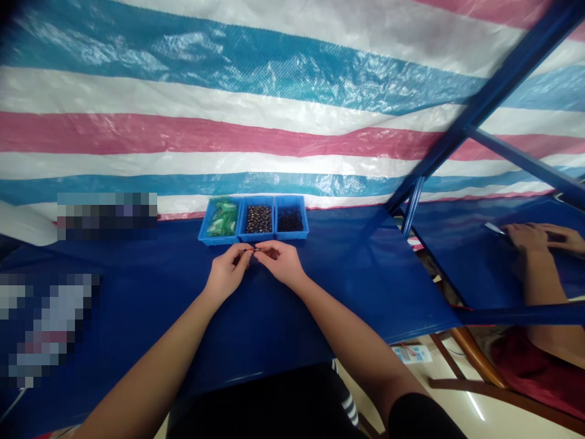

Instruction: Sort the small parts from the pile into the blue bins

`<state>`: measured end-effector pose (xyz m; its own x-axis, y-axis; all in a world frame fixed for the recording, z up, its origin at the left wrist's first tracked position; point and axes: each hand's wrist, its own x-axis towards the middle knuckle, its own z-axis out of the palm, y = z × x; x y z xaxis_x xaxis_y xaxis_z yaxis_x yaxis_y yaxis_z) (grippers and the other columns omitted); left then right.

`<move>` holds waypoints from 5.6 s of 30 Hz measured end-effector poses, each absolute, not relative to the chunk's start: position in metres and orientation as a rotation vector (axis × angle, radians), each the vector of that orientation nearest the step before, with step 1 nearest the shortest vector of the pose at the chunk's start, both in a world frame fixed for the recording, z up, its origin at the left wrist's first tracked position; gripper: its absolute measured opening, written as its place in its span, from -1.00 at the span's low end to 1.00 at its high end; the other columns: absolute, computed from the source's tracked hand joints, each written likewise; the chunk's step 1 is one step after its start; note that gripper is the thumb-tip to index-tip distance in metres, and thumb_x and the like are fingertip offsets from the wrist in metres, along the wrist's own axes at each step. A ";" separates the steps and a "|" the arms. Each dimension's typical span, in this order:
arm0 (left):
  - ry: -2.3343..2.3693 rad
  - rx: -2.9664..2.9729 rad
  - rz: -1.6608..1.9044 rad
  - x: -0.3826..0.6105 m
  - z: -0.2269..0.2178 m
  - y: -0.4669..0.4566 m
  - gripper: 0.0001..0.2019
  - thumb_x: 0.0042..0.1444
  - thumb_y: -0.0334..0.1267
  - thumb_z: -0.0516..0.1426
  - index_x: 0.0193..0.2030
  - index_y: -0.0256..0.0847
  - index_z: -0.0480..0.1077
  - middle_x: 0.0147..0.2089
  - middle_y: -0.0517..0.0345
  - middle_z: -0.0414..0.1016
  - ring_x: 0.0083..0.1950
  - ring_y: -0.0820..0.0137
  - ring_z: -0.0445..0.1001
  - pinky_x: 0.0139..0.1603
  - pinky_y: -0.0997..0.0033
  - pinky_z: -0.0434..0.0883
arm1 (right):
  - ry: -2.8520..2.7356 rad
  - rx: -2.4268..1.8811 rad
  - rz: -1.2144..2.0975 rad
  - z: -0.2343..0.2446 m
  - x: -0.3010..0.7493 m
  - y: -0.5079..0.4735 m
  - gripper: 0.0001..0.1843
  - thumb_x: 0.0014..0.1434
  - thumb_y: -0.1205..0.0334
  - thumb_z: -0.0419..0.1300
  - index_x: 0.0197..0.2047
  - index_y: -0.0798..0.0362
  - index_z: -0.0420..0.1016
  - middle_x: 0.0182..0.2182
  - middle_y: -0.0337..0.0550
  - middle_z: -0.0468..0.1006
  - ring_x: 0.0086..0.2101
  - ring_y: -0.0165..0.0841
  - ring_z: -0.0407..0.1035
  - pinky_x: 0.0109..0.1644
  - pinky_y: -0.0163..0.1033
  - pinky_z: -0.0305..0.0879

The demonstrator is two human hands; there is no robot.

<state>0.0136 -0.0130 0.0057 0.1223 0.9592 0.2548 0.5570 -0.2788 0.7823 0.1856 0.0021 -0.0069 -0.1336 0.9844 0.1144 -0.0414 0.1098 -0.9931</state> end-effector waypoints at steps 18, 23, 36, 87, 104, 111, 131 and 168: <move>1.454 1.914 1.042 0.013 0.003 -0.013 -0.74 0.29 -0.06 0.06 -0.05 -0.13 0.43 -0.41 0.26 0.48 -0.44 0.47 0.42 -0.36 0.50 0.32 | -1.331 -1.047 1.226 -0.004 0.185 0.001 -0.66 0.02 0.07 0.37 -0.16 0.06 0.60 -0.29 -0.08 0.66 -0.30 -0.29 0.57 -0.10 -0.14 0.52; 1.446 1.927 1.023 0.013 0.007 -0.013 -0.73 0.31 -0.07 0.03 -0.13 -0.15 0.47 -0.33 0.21 0.54 -0.37 0.47 0.47 -0.29 0.51 0.35 | -1.351 -1.052 1.213 -0.005 0.185 0.001 -0.66 0.03 0.07 0.36 -0.15 0.06 0.60 -0.29 -0.09 0.65 -0.32 -0.29 0.56 -0.12 -0.13 0.53; 1.573 1.819 1.082 0.013 0.006 -0.013 -0.70 0.31 -0.05 -0.01 -0.04 -0.16 0.42 -0.35 0.19 0.55 -0.36 0.42 0.52 -0.27 0.47 0.38 | -1.108 -1.059 1.318 0.010 0.182 0.009 -0.59 -0.02 0.07 0.39 -0.10 0.08 0.59 -0.33 -0.12 0.64 -0.45 -0.37 0.51 -0.32 -0.20 0.51; 1.182 1.697 1.128 0.025 0.008 -0.024 -0.77 -0.06 -0.12 0.37 -0.27 -0.15 0.60 -0.39 0.18 0.62 -0.48 0.40 0.56 -0.37 0.41 0.57 | -1.611 -0.972 1.312 0.005 0.196 0.000 -0.62 0.02 0.07 0.38 -0.07 -0.02 0.65 -0.22 -0.17 0.69 -0.20 -0.22 0.59 -0.07 -0.12 0.54; 1.422 1.794 1.055 0.011 -0.007 -0.006 -0.77 0.19 -0.05 0.16 -0.21 -0.16 0.49 -0.32 0.17 0.62 -0.37 0.41 0.58 -0.28 0.46 0.48 | -1.810 -1.132 0.863 -0.003 0.194 0.006 -0.75 0.16 0.10 0.27 -0.13 -0.04 0.65 -0.19 -0.15 0.67 -0.27 -0.32 0.54 -0.30 -0.27 0.42; 1.402 1.809 1.067 0.008 -0.006 -0.006 -0.80 0.15 -0.09 0.20 -0.20 -0.16 0.41 -0.37 0.23 0.59 -0.37 0.44 0.54 -0.25 0.46 0.43 | -1.870 -1.081 0.988 0.005 0.192 0.000 -0.70 0.21 0.08 0.21 -0.05 -0.02 0.60 -0.19 -0.14 0.66 -0.26 -0.34 0.52 -0.33 -0.30 0.38; 1.288 2.062 0.972 0.006 -0.011 -0.004 -0.74 0.28 -0.13 0.09 0.00 -0.13 0.50 -0.08 0.14 0.61 -0.12 0.36 0.58 -0.02 0.42 0.46 | -1.967 -1.061 0.923 0.005 0.191 -0.003 -0.79 0.23 0.21 0.20 -0.11 0.01 0.60 -0.25 -0.21 0.65 -0.40 -0.44 0.44 -0.28 -0.33 0.34; 1.381 1.948 0.957 0.011 -0.004 -0.008 -0.76 0.25 -0.11 0.09 -0.09 -0.15 0.49 -0.42 0.23 0.54 -0.42 0.45 0.50 -0.32 0.49 0.40 | -1.709 -1.214 0.909 -0.003 0.195 0.004 -0.82 0.20 0.11 0.23 -0.34 0.03 0.53 -0.40 -0.21 0.61 -0.42 -0.40 0.47 -0.27 -0.30 0.37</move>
<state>0.0107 -0.0081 -0.0042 0.2146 0.9493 0.2296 0.5485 -0.3117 0.7759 0.1946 0.0038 -0.0031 -0.1878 0.9583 0.2154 0.3569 0.2709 -0.8940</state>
